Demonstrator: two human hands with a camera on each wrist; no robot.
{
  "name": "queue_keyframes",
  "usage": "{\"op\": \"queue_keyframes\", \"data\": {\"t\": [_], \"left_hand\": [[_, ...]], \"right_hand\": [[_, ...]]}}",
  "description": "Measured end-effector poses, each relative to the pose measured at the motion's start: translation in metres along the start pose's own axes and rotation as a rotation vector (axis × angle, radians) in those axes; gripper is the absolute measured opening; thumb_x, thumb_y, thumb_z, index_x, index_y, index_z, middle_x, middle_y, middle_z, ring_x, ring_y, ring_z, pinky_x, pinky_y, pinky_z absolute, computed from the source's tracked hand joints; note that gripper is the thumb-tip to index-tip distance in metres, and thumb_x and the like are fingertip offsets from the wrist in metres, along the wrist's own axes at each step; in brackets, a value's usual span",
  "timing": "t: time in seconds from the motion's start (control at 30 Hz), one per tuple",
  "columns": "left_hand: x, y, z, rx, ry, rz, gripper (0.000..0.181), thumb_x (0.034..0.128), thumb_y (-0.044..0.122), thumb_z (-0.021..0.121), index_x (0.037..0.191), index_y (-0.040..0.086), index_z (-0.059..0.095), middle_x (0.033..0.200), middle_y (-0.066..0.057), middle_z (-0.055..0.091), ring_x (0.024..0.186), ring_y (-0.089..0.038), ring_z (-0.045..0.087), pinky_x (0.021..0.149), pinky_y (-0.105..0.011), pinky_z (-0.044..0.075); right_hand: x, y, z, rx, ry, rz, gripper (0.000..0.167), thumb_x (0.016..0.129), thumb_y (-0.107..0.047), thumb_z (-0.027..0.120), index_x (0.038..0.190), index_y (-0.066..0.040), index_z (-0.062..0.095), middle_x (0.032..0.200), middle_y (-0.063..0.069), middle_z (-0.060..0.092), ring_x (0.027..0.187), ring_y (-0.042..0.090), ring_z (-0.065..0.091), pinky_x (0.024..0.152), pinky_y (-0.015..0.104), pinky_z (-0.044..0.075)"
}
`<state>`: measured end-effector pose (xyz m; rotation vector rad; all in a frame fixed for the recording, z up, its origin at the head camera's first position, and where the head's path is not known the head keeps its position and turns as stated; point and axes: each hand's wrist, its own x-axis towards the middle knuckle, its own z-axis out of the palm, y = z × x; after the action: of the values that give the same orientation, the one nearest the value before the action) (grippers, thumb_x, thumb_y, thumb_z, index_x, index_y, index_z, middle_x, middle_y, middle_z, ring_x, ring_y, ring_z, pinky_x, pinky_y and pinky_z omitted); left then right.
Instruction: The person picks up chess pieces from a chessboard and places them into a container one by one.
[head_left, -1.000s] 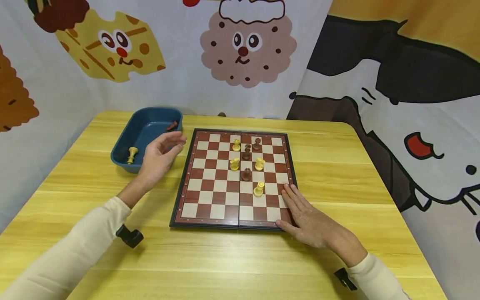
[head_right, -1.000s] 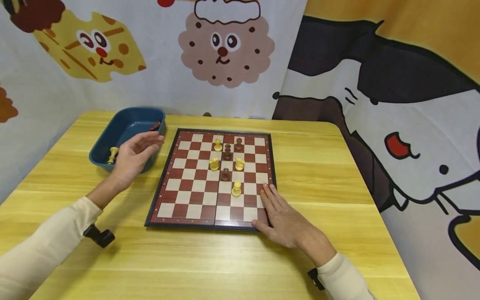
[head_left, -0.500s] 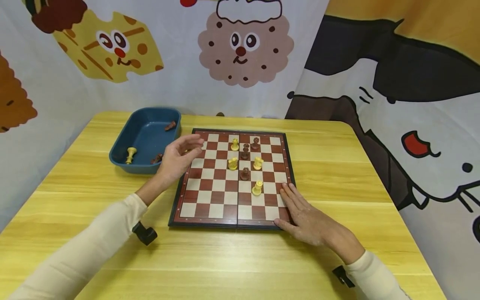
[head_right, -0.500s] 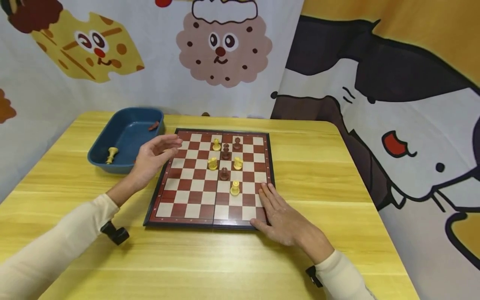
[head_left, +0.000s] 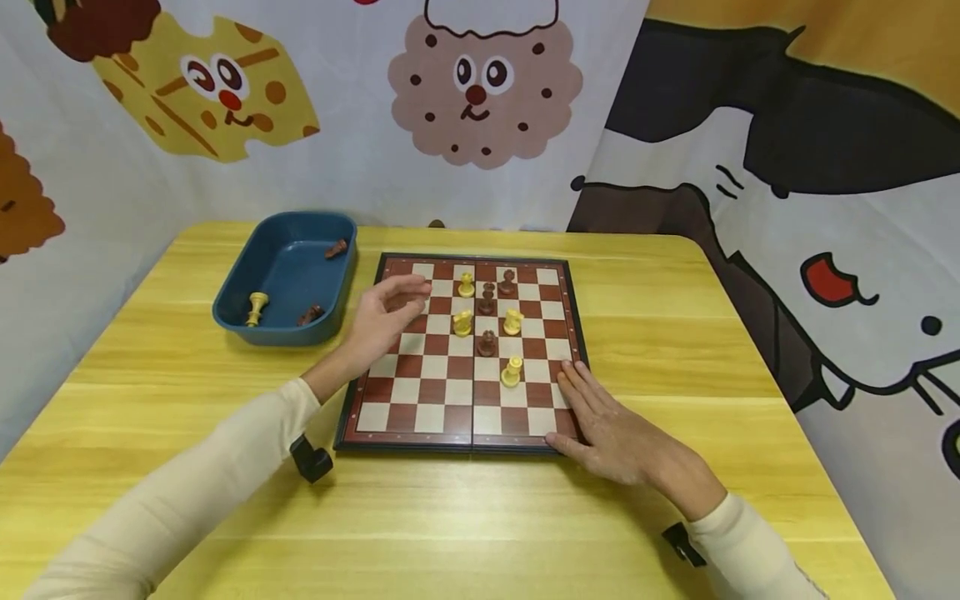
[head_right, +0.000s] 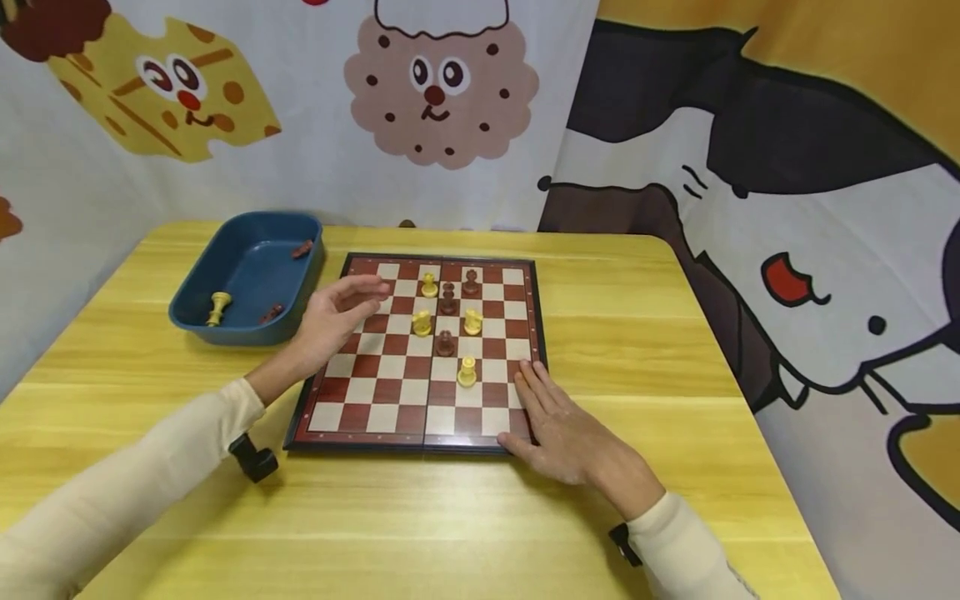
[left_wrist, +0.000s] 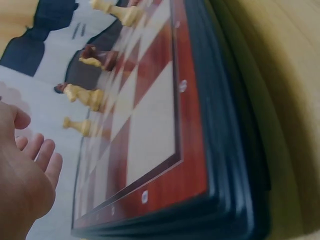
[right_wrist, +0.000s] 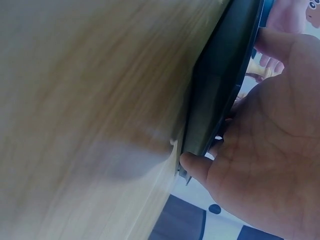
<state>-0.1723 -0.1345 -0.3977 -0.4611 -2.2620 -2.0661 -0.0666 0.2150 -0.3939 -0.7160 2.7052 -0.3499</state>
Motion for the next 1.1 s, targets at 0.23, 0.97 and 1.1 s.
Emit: {"op": "queue_keyframes", "data": {"t": [0.23,0.97,1.1], "left_hand": [[0.006,-0.003,0.013,0.004,-0.055,-0.134,0.041,0.0986,-0.002,0.064,0.138,-0.007,0.056,0.133,-0.024,0.06,0.121,-0.035,0.059,0.093,-0.03,0.054],[0.012,-0.015,0.046,0.103,-0.089,-0.187,0.028,0.0976,0.0,0.068,0.125,-0.002,0.07,0.125,-0.011,0.069,0.112,-0.023,0.065,0.09,-0.037,0.056],[0.013,-0.015,0.048,0.128,-0.071,-0.178,0.026,0.0984,0.0,0.067,0.124,-0.002,0.071,0.121,-0.01,0.071,0.11,-0.023,0.066,0.089,-0.036,0.056]], "right_hand": [[0.002,0.0,0.0,-0.012,-0.006,-0.005,0.089,0.105,-0.059,0.042,0.161,0.003,0.011,0.168,0.018,0.001,0.154,0.032,-0.004,0.121,0.051,0.018],[0.001,0.0,0.004,-0.029,0.012,-0.001,0.089,0.104,-0.059,0.042,0.161,0.003,0.011,0.169,0.017,0.0,0.154,0.031,-0.004,0.121,0.051,0.018],[0.001,0.0,0.004,-0.03,0.014,-0.001,0.089,0.104,-0.059,0.041,0.161,0.003,0.011,0.169,0.017,0.0,0.154,0.031,-0.004,0.121,0.051,0.018]]}}
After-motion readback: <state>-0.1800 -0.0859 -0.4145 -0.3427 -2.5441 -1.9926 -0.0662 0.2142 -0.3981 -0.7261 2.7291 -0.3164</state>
